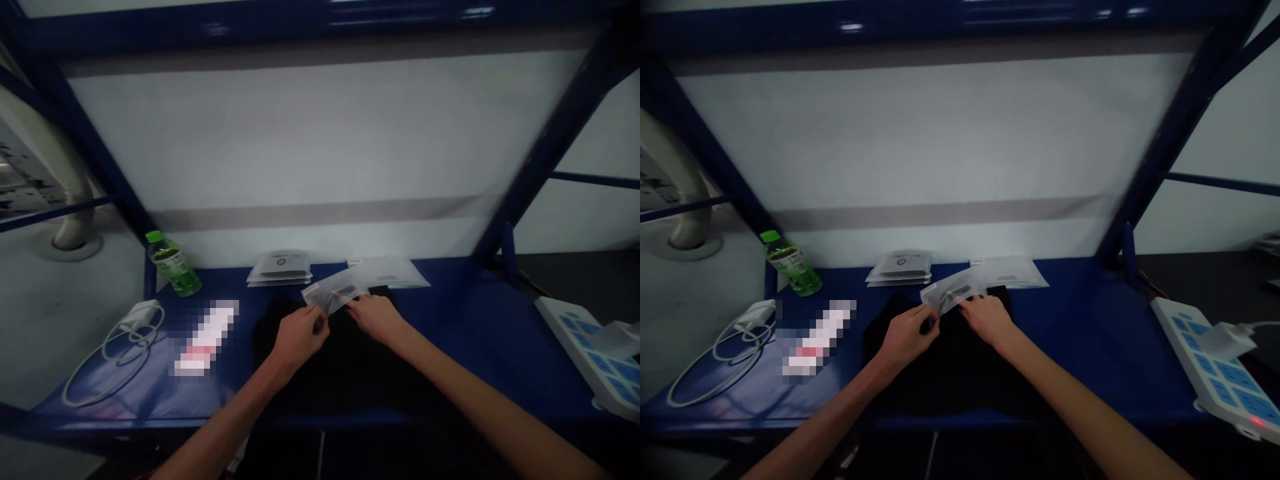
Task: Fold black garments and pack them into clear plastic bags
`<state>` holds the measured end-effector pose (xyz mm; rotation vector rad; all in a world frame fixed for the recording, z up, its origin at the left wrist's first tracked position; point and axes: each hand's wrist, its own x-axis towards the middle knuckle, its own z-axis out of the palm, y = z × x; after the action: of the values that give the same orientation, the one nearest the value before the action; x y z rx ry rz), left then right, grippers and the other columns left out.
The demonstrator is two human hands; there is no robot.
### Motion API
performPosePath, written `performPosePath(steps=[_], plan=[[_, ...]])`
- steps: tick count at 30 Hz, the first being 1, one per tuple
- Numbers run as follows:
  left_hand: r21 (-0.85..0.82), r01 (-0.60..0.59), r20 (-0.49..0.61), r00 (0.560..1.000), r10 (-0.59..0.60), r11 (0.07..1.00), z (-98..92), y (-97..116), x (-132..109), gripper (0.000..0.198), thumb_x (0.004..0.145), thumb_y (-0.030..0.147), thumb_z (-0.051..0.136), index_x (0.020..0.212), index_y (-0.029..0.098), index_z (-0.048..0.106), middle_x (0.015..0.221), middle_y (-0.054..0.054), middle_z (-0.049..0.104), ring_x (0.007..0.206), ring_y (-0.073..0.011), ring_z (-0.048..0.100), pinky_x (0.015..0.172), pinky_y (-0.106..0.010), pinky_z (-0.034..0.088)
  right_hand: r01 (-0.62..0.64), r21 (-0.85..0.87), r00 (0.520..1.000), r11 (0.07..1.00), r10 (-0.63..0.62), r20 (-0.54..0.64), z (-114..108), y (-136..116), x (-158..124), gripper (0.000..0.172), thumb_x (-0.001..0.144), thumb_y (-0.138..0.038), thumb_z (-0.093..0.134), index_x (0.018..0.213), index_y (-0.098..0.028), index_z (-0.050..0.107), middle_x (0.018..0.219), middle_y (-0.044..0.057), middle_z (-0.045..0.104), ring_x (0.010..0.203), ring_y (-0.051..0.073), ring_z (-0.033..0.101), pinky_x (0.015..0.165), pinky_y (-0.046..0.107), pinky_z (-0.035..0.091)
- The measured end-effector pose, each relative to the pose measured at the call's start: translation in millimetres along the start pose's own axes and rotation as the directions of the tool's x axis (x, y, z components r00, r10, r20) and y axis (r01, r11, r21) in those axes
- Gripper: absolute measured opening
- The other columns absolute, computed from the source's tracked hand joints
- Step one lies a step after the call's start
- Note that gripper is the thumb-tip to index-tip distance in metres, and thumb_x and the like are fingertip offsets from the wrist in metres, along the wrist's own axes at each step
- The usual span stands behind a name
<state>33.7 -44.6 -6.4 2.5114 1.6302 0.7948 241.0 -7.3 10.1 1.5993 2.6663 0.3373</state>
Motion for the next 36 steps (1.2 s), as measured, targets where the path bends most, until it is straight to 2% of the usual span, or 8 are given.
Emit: performPosePath(steps=[7, 11, 14, 17, 24, 28, 32, 36], plan=[[-0.004, -0.022, 0.017, 1.000, 0.022, 1.000, 3.0, 1.5, -2.2, 0.006, 0.083, 0.017, 0.059, 0.084, 0.022, 0.062, 0.086, 0.002, 0.068, 0.078, -0.0148, 0.064, 0.065, -0.024, 0.037, -0.072, -0.010, 0.997, 0.997, 0.071, -0.040, 7.3, -18.4, 17.8, 0.052, 0.096, -0.013, 0.041, 0.147, -0.022, 0.042, 0.091, 0.014, 0.074, 0.080, 0.028, 0.073, 0.065, 0.035, 0.054], [-0.016, -0.003, -0.012, 1.000, 0.003, 1.000, 2.3, -2.5, -1.3, 0.007, 0.082, 0.016, 0.060, 0.085, 0.023, 0.062, 0.087, 0.002, 0.067, 0.080, -0.0149, 0.063, 0.067, -0.024, 0.038, -0.017, 0.000, 0.998, 1.000, 0.017, -0.064, 7.2, -11.4, 9.7, 0.051, 0.101, -0.034, 0.039, 0.151, -0.029, 0.034, 0.122, 0.017, 0.067, 0.085, 0.028, 0.072, 0.068, 0.038, 0.055], [-0.036, 0.018, -0.031, 0.999, -0.019, 0.999, 0.7, -5.3, -0.6, 0.006, 0.083, 0.017, 0.060, 0.084, 0.022, 0.062, 0.087, 0.001, 0.067, 0.080, -0.0149, 0.062, 0.069, -0.023, 0.039, 0.096, 0.048, 0.990, 0.994, -0.091, -0.108, 9.4, 4.4, -7.3, 0.054, 0.101, -0.042, 0.039, 0.153, -0.027, 0.030, 0.138, 0.016, 0.057, 0.087, 0.027, 0.071, 0.069, 0.038, 0.055], [-0.059, 0.034, -0.028, 0.999, -0.036, 0.998, -1.6, -5.4, -0.7, 0.006, 0.083, 0.016, 0.060, 0.083, 0.022, 0.062, 0.085, 0.002, 0.066, 0.076, -0.0141, 0.061, 0.066, -0.023, 0.039, 0.181, 0.084, 0.976, 0.980, -0.168, -0.139, 12.9, 21.2, -20.7, 0.047, 0.101, -0.032, 0.038, 0.148, -0.026, 0.040, 0.136, 0.012, 0.060, 0.086, 0.022, 0.071, 0.068, 0.032, 0.054], [-0.035, -0.022, 0.054, 0.998, 0.024, 0.999, -5.2, -2.3, -0.3, 0.005, 0.084, 0.018, 0.058, 0.084, 0.022, 0.062, 0.085, 0.000, 0.067, 0.077, -0.0160, 0.063, 0.067, -0.024, 0.040, 0.085, -0.062, 0.987, 0.994, -0.093, -0.134, 24.8, 20.4, -12.1, 0.059, 0.090, -0.008, 0.043, 0.146, -0.026, 0.044, 0.131, 0.013, 0.064, 0.075, 0.020, 0.072, 0.056, 0.028, 0.048], [-0.042, -0.008, 0.057, 0.998, 0.011, 0.999, -4.8, -4.5, 0.3, 0.006, 0.084, 0.019, 0.058, 0.085, 0.022, 0.063, 0.087, -0.001, 0.068, 0.079, -0.0167, 0.063, 0.070, -0.025, 0.041, 0.098, -0.054, 0.981, 0.994, -0.105, -0.165, 23.7, 16.1, -9.5, 0.054, 0.094, -0.012, 0.043, 0.145, -0.026, 0.045, 0.136, 0.012, 0.061, 0.078, 0.019, 0.072, 0.058, 0.028, 0.050], [-0.080, 0.013, 0.036, 0.999, -0.010, 0.997, -5.8, -5.8, 0.5, 0.006, 0.084, 0.019, 0.059, 0.084, 0.022, 0.063, 0.086, 0.000, 0.068, 0.078, -0.0158, 0.062, 0.068, -0.024, 0.041, 0.237, 0.056, 0.947, 0.970, -0.218, -0.237, 21.5, 28.3, -27.2, 0.045, 0.101, -0.028, 0.039, 0.146, -0.024, 0.043, 0.139, 0.009, 0.059, 0.093, 0.022, 0.071, 0.070, 0.032, 0.056], [-0.096, 0.021, 0.035, 0.999, -0.018, 0.995, -6.6, -4.9, 0.4, 0.005, 0.084, 0.020, 0.059, 0.083, 0.022, 0.063, 0.085, 0.001, 0.067, 0.075, -0.0148, 0.061, 0.066, -0.023, 0.040, 0.335, 0.148, 0.912, 0.931, -0.281, -0.300, 29.1, 47.5, -47.4, 0.043, 0.100, -0.022, 0.040, 0.142, -0.021, 0.047, 0.143, 0.008, 0.056, 0.110, 0.020, 0.066, 0.082, 0.032, 0.056]])
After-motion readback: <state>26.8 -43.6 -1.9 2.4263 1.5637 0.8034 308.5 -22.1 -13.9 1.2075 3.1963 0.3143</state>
